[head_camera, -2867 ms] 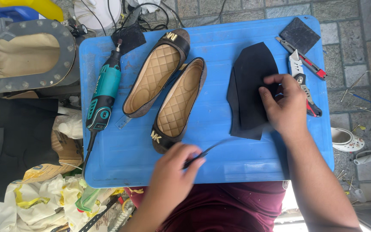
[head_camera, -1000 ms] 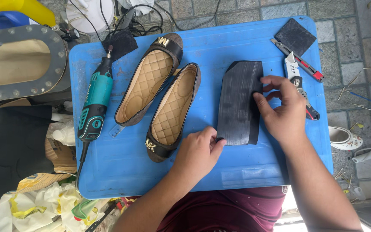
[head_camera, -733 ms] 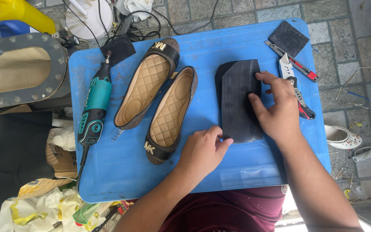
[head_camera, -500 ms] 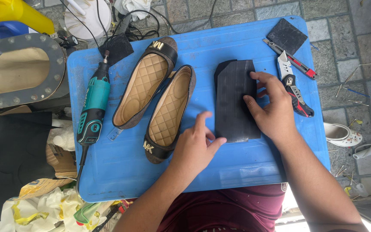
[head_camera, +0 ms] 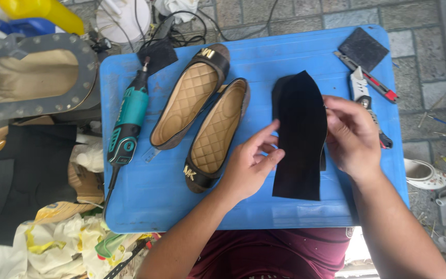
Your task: The person uses a utility knife to cut a black rubber sheet to match the outline of a flat shoe. They hold the shoe against the rubber, trace the shape, and trim the excess material to create a custom sole insert.
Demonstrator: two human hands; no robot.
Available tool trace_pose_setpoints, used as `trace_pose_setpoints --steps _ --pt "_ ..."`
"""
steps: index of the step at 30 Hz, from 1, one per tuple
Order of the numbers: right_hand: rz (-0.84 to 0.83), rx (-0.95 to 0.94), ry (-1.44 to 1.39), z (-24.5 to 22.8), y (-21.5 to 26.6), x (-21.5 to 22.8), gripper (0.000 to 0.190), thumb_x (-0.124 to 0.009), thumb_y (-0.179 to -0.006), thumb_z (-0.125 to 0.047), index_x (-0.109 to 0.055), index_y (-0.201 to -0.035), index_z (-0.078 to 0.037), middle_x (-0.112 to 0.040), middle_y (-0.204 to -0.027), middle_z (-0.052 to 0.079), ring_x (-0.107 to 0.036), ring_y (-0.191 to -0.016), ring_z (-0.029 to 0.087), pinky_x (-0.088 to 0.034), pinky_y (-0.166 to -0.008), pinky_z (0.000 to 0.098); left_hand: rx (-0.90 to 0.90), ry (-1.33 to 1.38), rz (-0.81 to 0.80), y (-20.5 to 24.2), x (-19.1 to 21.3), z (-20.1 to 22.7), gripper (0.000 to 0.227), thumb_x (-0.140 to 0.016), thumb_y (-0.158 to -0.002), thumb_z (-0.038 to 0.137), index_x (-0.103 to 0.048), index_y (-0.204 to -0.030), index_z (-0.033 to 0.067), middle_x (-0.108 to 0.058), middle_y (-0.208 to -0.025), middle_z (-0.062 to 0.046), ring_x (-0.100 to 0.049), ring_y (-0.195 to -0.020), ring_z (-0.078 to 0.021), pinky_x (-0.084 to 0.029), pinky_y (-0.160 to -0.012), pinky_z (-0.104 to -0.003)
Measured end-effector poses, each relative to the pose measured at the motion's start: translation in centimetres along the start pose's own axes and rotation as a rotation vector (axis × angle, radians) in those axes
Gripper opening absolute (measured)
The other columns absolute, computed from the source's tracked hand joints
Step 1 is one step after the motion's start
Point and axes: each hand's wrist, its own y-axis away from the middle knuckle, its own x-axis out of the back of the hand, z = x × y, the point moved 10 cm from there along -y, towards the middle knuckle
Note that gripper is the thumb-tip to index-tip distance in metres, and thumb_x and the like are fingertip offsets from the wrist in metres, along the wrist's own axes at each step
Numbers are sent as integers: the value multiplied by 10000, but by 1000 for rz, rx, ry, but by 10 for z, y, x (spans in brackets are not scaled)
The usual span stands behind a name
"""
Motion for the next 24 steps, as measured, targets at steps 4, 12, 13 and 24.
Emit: trace_pose_setpoints --steps 4,12,13,24 --pt "-257 733 952 -54 19 -72 422 -745 -881 -88 -482 -1204 -28 -472 -1335 294 -472 -1205 301 -402 -1054 416 223 373 -184 9 -18 -12 529 -677 -1017 96 -558 -1525 12 -677 -1013 -83 -610 -791 -107 -537 -709 -245" --pt "-47 376 672 -15 19 8 322 -718 -1064 -55 -439 -1223 -80 -676 -1190 111 -652 -1068 128 -513 -988 261 -442 -770 522 73 69 105 245 -720 -962 106 -654 -1195 79 -689 -1117 -94 -700 -994 -237 -582 -858 -360" --pt "-31 360 640 -9 19 17 297 -708 -1088 -30 -441 -1210 -74 -656 -1156 102 -636 -1035 111 -500 -969 244 -450 -903 607 76 83 114 294 -751 -924 135 -645 -1189 65 -648 -1164 -122 -660 -1061 -282 -544 -893 -414" --pt "41 173 163 -12 5 12 326 -653 -998 37 -498 -1274 -42 -641 -1198 84 -592 -1068 118 -464 -983 228 -176 -689 514 36 207 86 270 -778 -858 234 -716 -1055 59 -749 -1118 -114 -716 -957 -282 -574 -839 -391"
